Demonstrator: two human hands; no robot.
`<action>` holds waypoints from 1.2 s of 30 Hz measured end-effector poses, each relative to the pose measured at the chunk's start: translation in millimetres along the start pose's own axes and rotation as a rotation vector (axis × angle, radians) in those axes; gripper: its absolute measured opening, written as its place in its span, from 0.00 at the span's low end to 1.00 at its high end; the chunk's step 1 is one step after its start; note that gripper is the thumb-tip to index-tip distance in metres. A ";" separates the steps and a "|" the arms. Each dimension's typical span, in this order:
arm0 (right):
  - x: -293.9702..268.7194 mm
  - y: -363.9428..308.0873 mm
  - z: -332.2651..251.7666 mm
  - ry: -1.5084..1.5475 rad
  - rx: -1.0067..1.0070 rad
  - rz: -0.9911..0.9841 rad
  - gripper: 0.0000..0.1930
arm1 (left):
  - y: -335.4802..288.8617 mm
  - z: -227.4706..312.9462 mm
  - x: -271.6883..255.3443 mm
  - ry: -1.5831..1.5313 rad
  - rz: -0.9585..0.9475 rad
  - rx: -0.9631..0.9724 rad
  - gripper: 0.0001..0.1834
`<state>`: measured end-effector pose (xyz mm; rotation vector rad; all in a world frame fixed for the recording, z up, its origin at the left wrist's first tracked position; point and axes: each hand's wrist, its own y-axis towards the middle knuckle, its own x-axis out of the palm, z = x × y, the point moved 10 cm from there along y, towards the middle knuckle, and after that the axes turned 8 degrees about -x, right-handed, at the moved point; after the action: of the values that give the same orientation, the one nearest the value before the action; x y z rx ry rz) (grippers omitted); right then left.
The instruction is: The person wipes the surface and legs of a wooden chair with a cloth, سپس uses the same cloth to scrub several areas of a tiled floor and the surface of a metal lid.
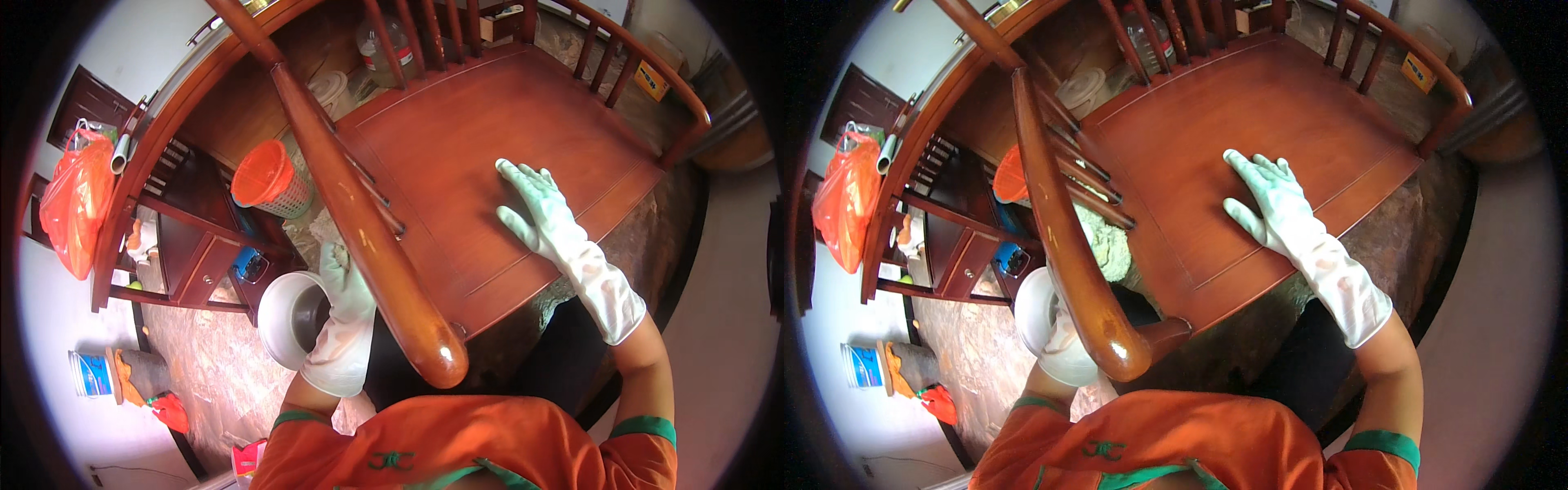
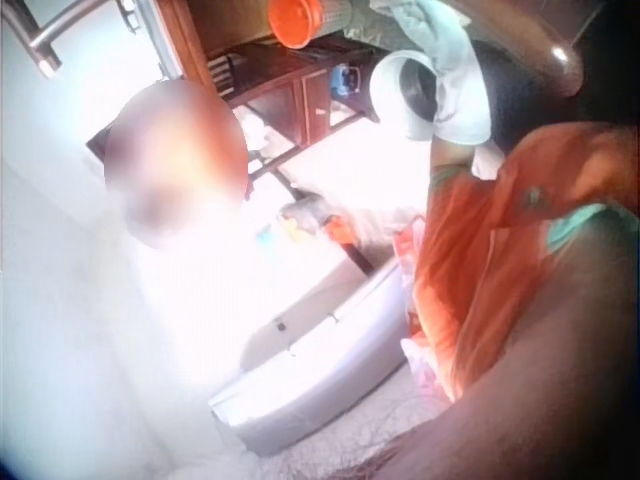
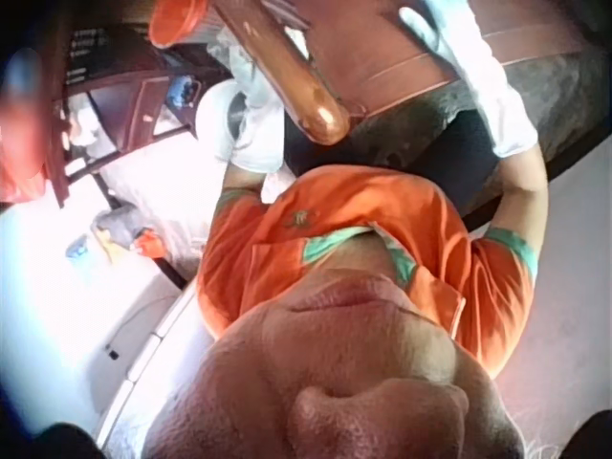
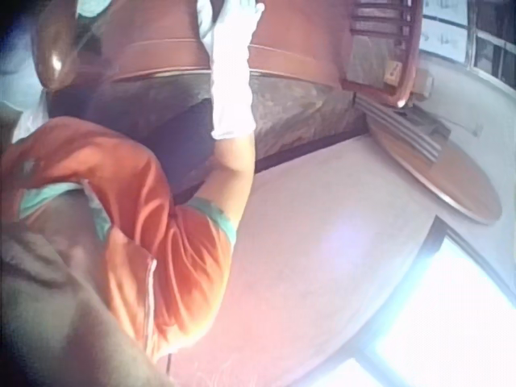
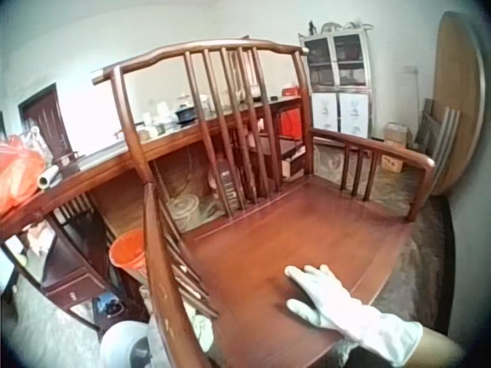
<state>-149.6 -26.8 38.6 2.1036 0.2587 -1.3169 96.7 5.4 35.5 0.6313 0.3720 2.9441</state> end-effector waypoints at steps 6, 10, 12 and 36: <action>-5.9 -0.4 5.1 0.077 0.037 0.028 0.27 | -6.9 -8.2 52.8 -0.569 -0.351 -0.199 0.11; -9.9 -10.3 27.2 0.701 0.230 0.113 0.25 | -19.1 -23.7 94.1 -0.343 -0.477 -0.302 0.14; -11.6 -17.8 58.4 1.191 0.348 0.279 0.30 | -11.8 -15.7 102.4 0.087 -0.343 -0.268 0.16; 15.9 -15.0 -33.0 -0.001 0.285 0.030 0.25 | 25.3 -54.3 82.4 0.882 -0.238 -0.062 0.23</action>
<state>-124.7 2.4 28.6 2.3308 0.0391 -1.4047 -2.1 -17.8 26.2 -0.7093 0.3741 2.8015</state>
